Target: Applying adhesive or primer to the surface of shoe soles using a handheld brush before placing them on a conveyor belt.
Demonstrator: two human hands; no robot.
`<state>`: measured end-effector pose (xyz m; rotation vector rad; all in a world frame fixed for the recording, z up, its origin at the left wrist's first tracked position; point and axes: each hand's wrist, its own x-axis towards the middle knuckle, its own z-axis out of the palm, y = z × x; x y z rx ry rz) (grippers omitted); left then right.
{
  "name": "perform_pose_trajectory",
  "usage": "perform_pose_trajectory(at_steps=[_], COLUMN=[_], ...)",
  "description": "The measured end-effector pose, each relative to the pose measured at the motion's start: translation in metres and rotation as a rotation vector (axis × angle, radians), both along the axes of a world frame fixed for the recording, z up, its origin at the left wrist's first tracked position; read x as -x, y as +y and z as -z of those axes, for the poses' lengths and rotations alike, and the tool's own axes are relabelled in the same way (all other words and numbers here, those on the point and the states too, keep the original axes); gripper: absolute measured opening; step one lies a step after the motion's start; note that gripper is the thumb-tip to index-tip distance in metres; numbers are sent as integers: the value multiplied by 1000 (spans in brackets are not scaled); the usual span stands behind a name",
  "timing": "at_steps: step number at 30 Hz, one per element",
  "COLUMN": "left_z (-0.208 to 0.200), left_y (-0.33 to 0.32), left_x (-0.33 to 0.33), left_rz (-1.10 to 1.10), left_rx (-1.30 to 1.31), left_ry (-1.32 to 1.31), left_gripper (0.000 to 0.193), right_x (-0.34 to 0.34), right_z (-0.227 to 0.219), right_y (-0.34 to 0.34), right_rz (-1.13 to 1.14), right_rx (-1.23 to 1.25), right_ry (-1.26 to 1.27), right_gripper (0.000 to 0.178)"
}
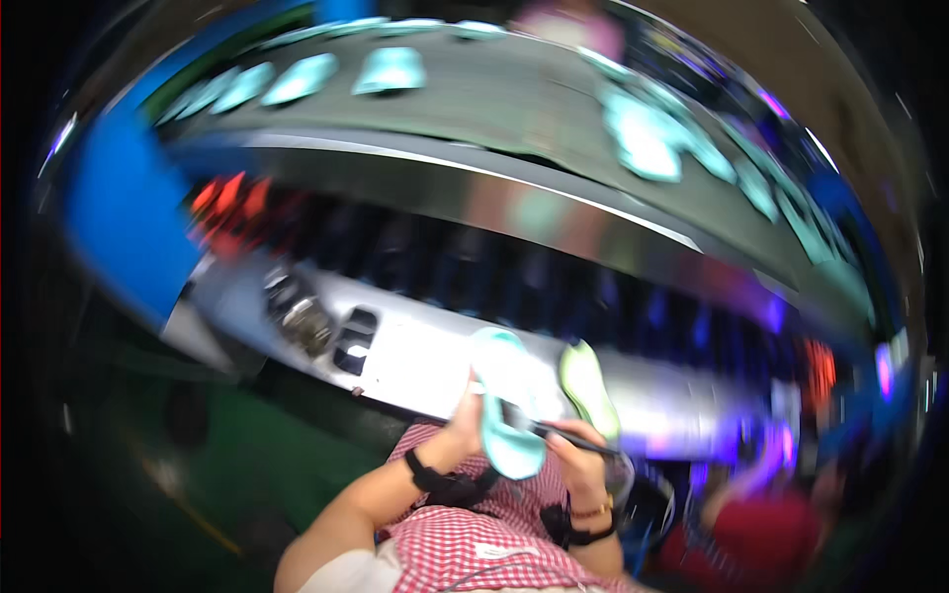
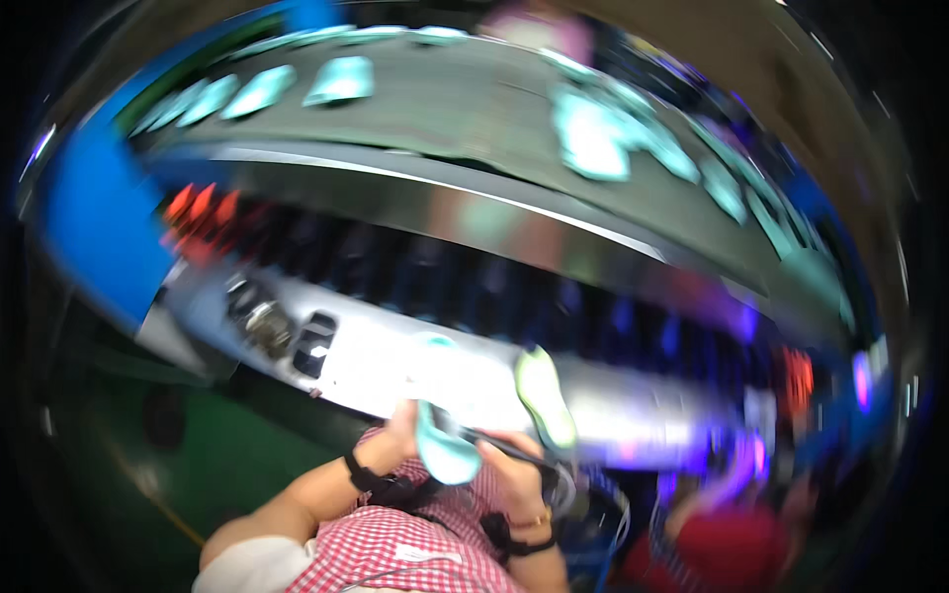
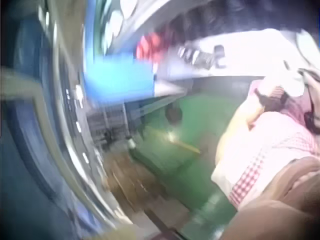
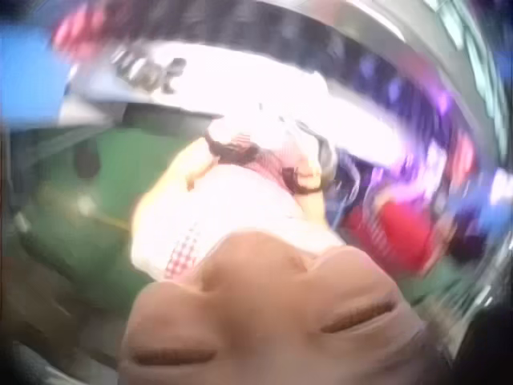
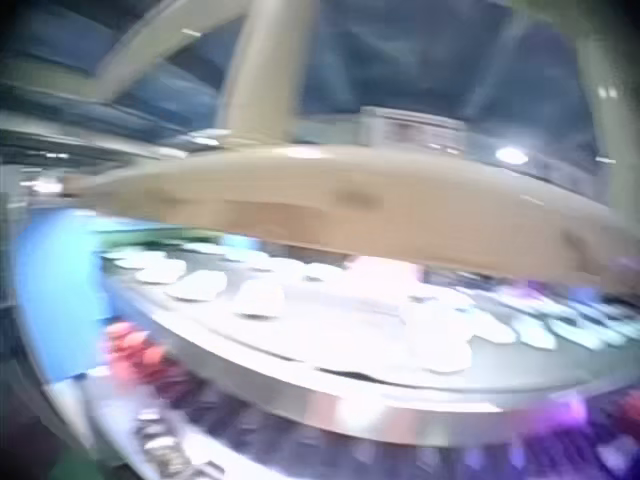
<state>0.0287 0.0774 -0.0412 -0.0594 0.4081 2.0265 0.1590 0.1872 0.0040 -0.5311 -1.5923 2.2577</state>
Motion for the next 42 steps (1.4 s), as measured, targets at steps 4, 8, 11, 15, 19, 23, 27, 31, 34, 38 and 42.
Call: perform_pose_trajectory(at_steps=[4,8,11,15,19,23,27,31,34,38,42], left_z=[-9,-20,-25,-25,-30,-32,-36,-40,-33,-17,-25], left_y=[-3,18,27,24,26,33,36,32,34,25,25], left_x=[-1,-10,-13,-14,-12,-11,-19,-26,-24,-15,-20], left_rz=[-82,-18,-11,-41,-58,-23,-36,-91,-99,-64,-88], left_rx=[33,177,220,229,220,177,209,172,236,106,180], left_ry=[-42,-53,-29,6,5,8,5,88,103,346,269], left_gripper=[81,77,79,79,76,74,71,65,64,68,67], right_x=[9,-5,-12,-11,-3,-8,-13,-13,-9,-8,-5], right_z=[2,7,11,8,6,3,0,0,7,0,0], right_y=[6,17,22,22,23,28,29,27,26,28,23], right_rz=[-147,-78,-64,-96,-75,-60,-46,-68,-60,-68,-43], right_rx=[31,169,130,130,64,75,145,140,125,66,194], right_ry=[22,44,47,69,106,97,122,122,103,105,221], right_gripper=[20,23,24,25,23,24,22,20,21,21,21])
